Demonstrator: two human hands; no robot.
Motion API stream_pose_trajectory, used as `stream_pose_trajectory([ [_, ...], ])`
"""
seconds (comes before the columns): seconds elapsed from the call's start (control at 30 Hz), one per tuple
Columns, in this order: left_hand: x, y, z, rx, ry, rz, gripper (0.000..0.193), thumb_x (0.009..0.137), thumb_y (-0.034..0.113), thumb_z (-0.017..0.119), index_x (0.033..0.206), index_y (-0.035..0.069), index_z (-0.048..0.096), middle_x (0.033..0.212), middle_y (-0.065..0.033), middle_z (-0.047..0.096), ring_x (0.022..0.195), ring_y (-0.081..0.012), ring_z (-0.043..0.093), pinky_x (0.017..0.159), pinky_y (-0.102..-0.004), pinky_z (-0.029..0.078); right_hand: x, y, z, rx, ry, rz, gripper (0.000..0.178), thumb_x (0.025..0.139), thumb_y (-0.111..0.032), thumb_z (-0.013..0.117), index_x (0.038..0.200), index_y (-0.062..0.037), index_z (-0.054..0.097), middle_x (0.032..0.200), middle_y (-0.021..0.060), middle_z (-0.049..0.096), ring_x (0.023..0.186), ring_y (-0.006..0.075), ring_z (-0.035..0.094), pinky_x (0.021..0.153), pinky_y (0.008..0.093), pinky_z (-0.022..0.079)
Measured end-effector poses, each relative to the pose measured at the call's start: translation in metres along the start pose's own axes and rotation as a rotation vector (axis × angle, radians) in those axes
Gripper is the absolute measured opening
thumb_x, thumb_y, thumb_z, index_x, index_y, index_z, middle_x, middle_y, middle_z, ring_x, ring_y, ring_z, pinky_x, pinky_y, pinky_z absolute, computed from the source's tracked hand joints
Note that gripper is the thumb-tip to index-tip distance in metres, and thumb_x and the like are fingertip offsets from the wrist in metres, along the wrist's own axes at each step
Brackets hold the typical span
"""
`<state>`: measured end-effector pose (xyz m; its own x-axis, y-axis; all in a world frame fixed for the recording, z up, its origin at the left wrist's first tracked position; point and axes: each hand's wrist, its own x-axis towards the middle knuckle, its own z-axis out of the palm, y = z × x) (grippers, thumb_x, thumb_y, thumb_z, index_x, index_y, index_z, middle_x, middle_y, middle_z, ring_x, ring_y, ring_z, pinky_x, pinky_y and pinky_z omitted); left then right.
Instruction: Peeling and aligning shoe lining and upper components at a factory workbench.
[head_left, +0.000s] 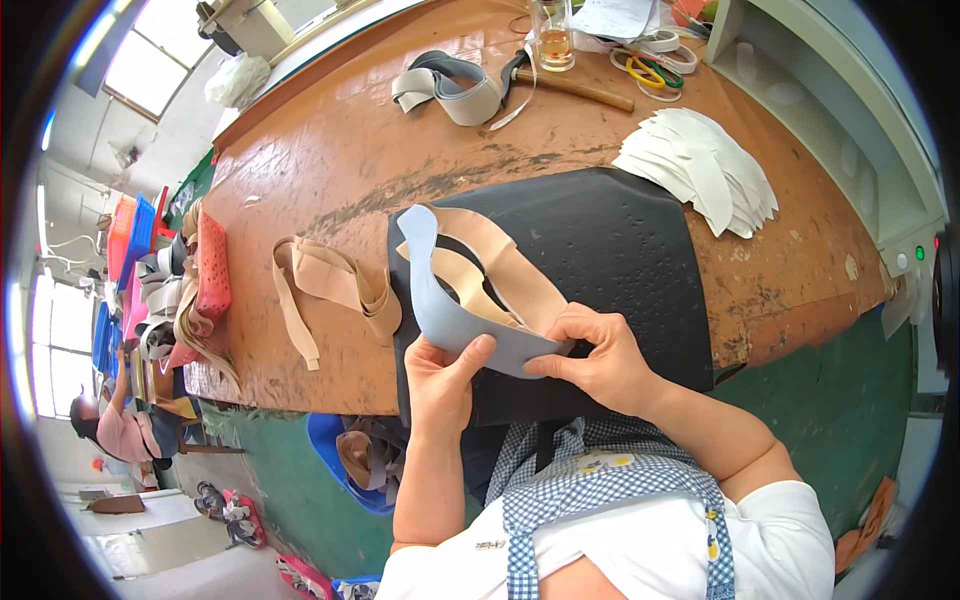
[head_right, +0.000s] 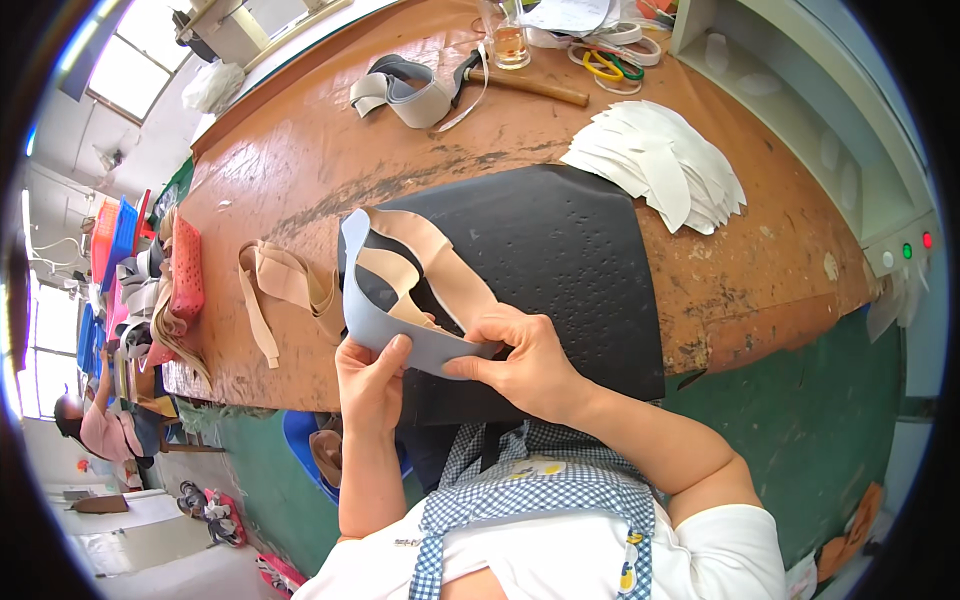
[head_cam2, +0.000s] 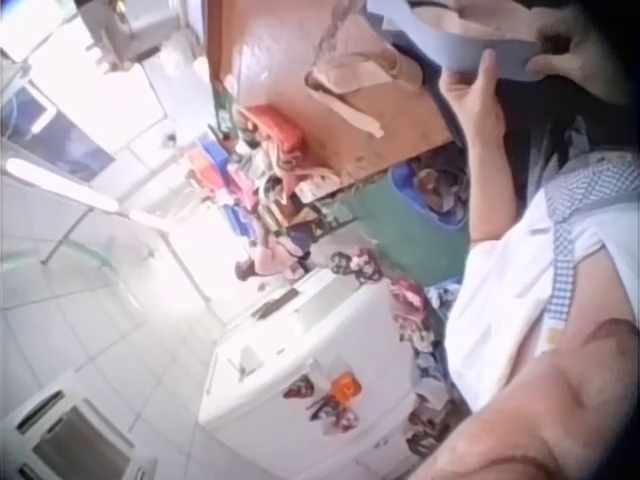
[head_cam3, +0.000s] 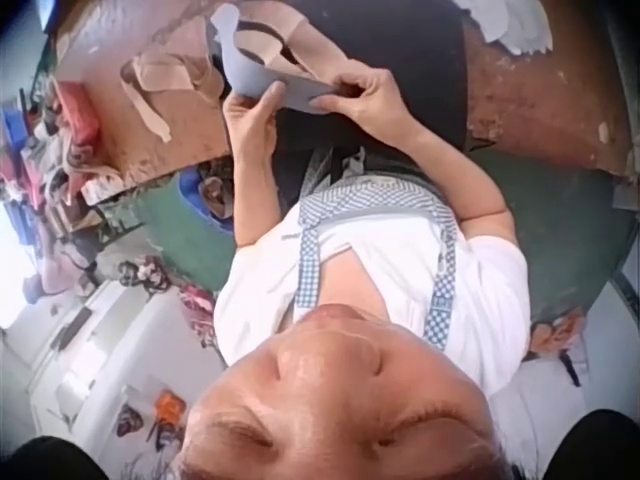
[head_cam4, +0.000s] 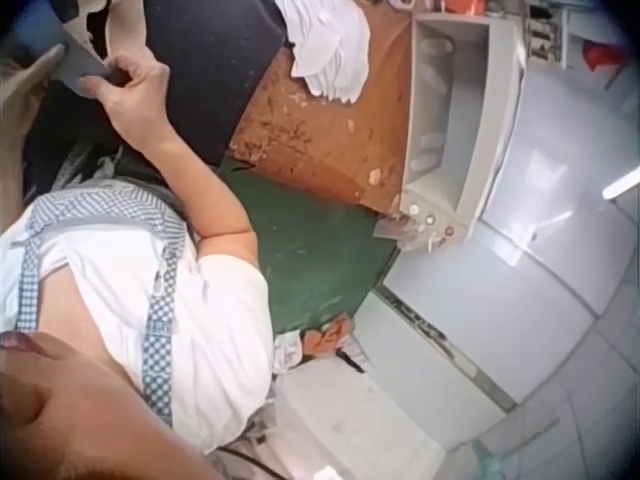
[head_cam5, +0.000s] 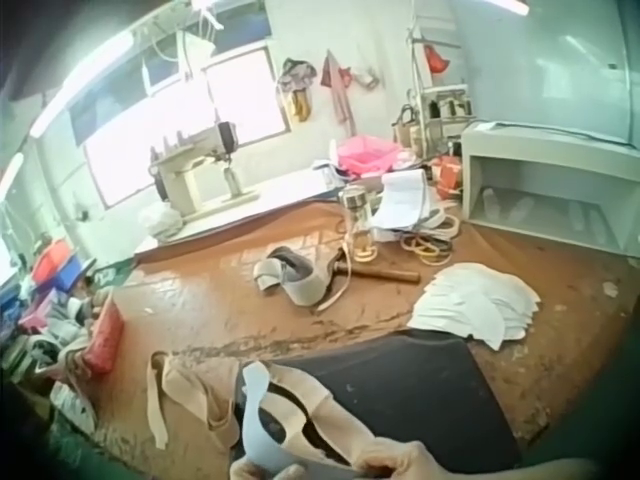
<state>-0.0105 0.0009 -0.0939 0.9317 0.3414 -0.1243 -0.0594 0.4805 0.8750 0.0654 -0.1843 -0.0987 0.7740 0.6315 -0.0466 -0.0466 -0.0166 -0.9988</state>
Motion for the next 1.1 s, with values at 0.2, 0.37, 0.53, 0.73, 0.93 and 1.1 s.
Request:
stream_pose_trajectory([
  [0.2,0.000,-0.004,-0.004,0.040,0.077,-0.005,0.022,0.083,-0.002,0.078,0.103,-0.003,0.068,0.097,-0.0094,0.073,0.088,-0.0148,0.070,0.082,-0.0296,0.056,-0.001,0.009,0.004,-0.087,0.061,-0.173,0.016,0.076,-0.010,0.086,0.082,-0.0019,0.073,0.080,0.0035,0.064,0.074,0.0108,0.057,0.066,0.0257,0.046],
  [0.37,0.000,-0.011,-0.002,0.093,0.103,0.010,0.021,0.083,-0.004,0.078,0.101,-0.003,0.069,0.095,-0.0084,0.073,0.084,-0.0136,0.069,0.079,-0.0277,0.056,0.000,0.000,-0.001,-0.190,0.047,-0.204,0.020,0.078,-0.018,0.085,0.080,-0.0017,0.072,0.077,0.0062,0.063,0.071,0.0151,0.059,0.065,0.0303,0.047],
  [0.53,-0.010,-0.022,0.010,0.133,0.074,0.050,0.022,0.086,0.001,0.077,0.106,-0.003,0.070,0.099,-0.0070,0.073,0.084,-0.0103,0.067,0.076,-0.0243,0.053,0.011,-0.017,-0.011,-0.597,0.071,-0.360,0.019,0.079,-0.019,0.082,0.076,-0.0031,0.072,0.068,0.0061,0.064,0.066,0.0204,0.053,0.063,0.0353,0.042],
  [0.73,-0.002,-0.008,0.002,0.115,0.081,-0.063,0.024,0.088,0.004,0.076,0.109,-0.002,0.069,0.097,-0.0053,0.073,0.083,-0.0103,0.068,0.075,-0.0250,0.056,0.002,-0.017,-0.014,-0.478,0.032,-0.303,0.014,0.079,-0.012,0.082,0.079,-0.0007,0.073,0.069,0.0073,0.065,0.063,0.0167,0.053,0.059,0.0316,0.043],
  [0.93,-0.005,-0.005,0.009,0.104,0.078,-0.135,0.028,0.084,0.003,0.079,0.110,-0.003,0.069,0.095,-0.0070,0.073,0.081,-0.0110,0.068,0.076,-0.0268,0.059,0.005,-0.023,-0.012,-0.262,-0.043,-0.004,0.016,0.084,-0.012,0.079,0.088,0.0038,0.074,0.074,0.0104,0.067,0.063,0.0102,0.058,0.056,0.0262,0.047],
  [1.1,-0.006,-0.009,0.010,0.139,0.095,-0.109,0.026,0.083,0.001,0.079,0.107,-0.004,0.071,0.093,-0.0067,0.073,0.081,-0.0106,0.067,0.077,-0.0257,0.057,0.004,-0.022,-0.013,-0.339,-0.056,-0.005,0.017,0.086,-0.012,0.078,0.090,0.0042,0.074,0.073,0.0102,0.067,0.061,0.0091,0.058,0.055,0.0262,0.046],
])
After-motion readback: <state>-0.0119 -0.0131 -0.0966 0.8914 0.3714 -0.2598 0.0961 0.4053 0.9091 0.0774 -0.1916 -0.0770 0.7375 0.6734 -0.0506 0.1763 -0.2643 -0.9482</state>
